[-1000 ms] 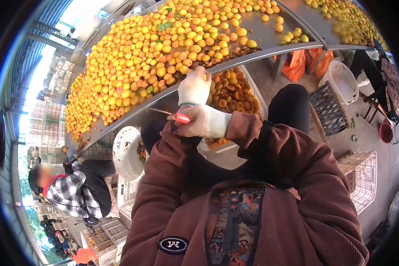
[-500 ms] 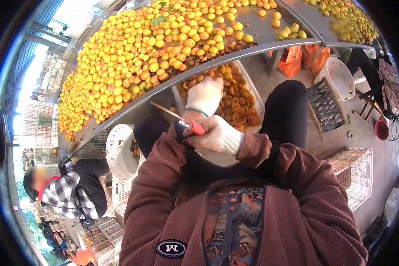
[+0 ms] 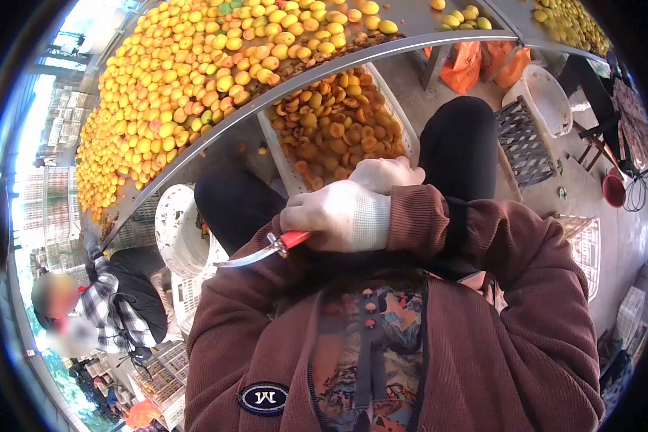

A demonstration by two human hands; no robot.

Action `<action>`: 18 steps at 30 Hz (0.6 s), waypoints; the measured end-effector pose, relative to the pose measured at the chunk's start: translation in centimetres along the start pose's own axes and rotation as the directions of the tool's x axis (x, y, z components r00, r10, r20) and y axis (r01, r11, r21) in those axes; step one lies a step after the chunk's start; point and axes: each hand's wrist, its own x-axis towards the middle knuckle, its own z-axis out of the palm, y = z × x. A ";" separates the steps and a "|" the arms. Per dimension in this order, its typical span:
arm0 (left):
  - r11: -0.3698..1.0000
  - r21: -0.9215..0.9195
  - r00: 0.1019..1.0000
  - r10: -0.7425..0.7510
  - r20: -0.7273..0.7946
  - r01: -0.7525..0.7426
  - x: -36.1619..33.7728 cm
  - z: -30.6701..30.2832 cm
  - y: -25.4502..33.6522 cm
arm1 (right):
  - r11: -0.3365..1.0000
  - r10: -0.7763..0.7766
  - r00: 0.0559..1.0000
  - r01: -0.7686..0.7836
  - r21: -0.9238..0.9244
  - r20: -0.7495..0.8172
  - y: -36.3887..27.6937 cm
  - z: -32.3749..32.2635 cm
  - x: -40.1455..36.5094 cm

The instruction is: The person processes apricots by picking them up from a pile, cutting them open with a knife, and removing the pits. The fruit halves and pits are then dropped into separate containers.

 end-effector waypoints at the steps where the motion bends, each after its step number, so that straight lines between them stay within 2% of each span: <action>1: 1.000 -0.002 1.000 0.003 0.009 -0.003 -0.3 -0.3 -0.1 | 0.998 0.002 0.999 0.000 0.056 -0.035 0.4 0.6 0.0; 2: 0.948 0.172 0.962 0.253 0.102 -0.267 -1.9 -3.7 0.1 | 0.998 0.011 0.999 -0.009 0.060 -0.036 -0.1 0.3 0.2; 3: 0.800 0.306 0.855 0.463 0.235 -0.517 -2.8 -5.4 0.3 | 0.995 0.090 0.996 -0.090 0.037 0.003 -1.0 -0.5 0.5; 4: 0.800 0.297 0.851 0.464 0.247 -0.522 -3.3 -5.2 -1.1 | 0.985 0.170 0.985 -0.171 0.014 0.041 -1.4 -0.7 0.7; 5: 0.797 0.269 0.840 0.494 0.224 -0.540 -3.7 -4.8 -2.4 | 0.991 0.134 0.989 -0.134 0.017 -0.058 0.7 1.4 0.7; 6: 0.794 0.242 0.829 0.522 0.200 -0.558 -4.0 -4.4 -3.4 | 0.990 0.140 0.986 -0.140 0.005 -0.087 1.1 1.5 1.0; 9: 0.776 0.165 0.793 0.598 0.115 -0.609 -4.2 -2.9 -5.7 | 0.991 0.132 0.991 -0.132 -0.007 -0.001 2.0 1.2 1.8; 11: 0.757 0.120 0.766 0.641 0.050 -0.642 -4.0 -1.7 -6.6 | 0.986 0.056 0.998 -0.049 -0.157 0.042 2.7 1.0 2.0; 14: 0.720 0.060 0.718 0.694 -0.051 -0.691 -2.4 1.3 -5.5 | 0.979 0.024 0.998 -0.013 -0.205 0.049 3.5 0.8 2.2; 16: 0.689 0.020 0.683 0.721 -0.118 -0.724 -0.7 4.0 -3.6 | 0.980 0.044 0.998 -0.032 -0.196 0.053 3.6 0.5 2.3; 18: 0.656 -0.015 0.646 0.739 -0.192 -0.755 0.9 6.4 -1.8 | 0.972 0.216 0.965 -0.198 -0.128 0.148 3.1 -0.1 2.6</action>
